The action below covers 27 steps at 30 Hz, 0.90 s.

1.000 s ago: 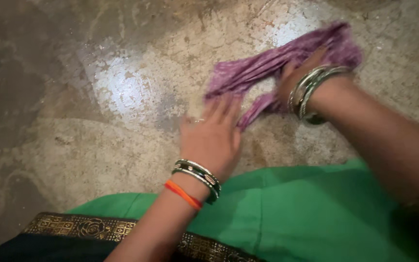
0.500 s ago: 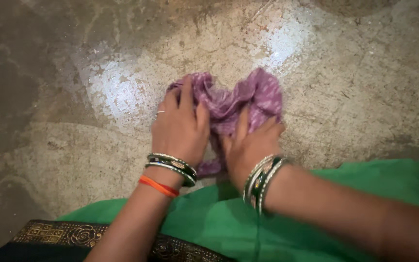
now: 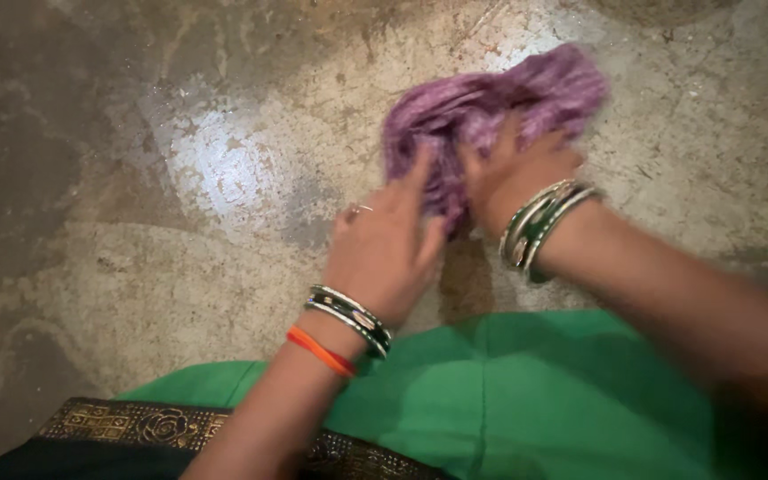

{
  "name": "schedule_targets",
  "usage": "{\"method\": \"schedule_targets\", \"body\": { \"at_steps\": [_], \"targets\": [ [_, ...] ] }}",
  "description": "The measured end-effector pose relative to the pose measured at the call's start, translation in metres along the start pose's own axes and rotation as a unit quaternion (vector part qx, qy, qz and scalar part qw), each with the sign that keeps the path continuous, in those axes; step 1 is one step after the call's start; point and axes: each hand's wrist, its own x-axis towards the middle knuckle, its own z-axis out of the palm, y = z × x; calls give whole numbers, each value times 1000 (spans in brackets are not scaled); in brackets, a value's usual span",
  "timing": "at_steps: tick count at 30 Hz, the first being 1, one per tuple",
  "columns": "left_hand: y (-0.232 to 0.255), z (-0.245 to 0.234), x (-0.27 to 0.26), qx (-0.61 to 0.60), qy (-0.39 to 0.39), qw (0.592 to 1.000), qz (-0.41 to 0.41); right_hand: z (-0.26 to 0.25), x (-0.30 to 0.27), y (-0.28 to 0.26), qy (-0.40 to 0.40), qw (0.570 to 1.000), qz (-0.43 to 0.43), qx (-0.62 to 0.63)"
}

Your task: The person cleans a concrete floor by hand using a purple patterned cloth.

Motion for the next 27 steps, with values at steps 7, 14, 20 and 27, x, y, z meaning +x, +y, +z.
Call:
{"method": "schedule_targets", "body": {
  "at_steps": [7,14,20,27],
  "targets": [
    [-15,-10,1,39,87,993,-65,18,-11,-26,79,990,-118,24],
    [-1,13,-9,38,33,998,26,7,46,60,165,982,-61,72],
    [8,20,-15,27,68,989,132,-10,18,62,-64,991,95,63],
    [2,-1,-5,27,68,997,-9,31,-2,-9,-15,994,-6,-105]
  ]
}}
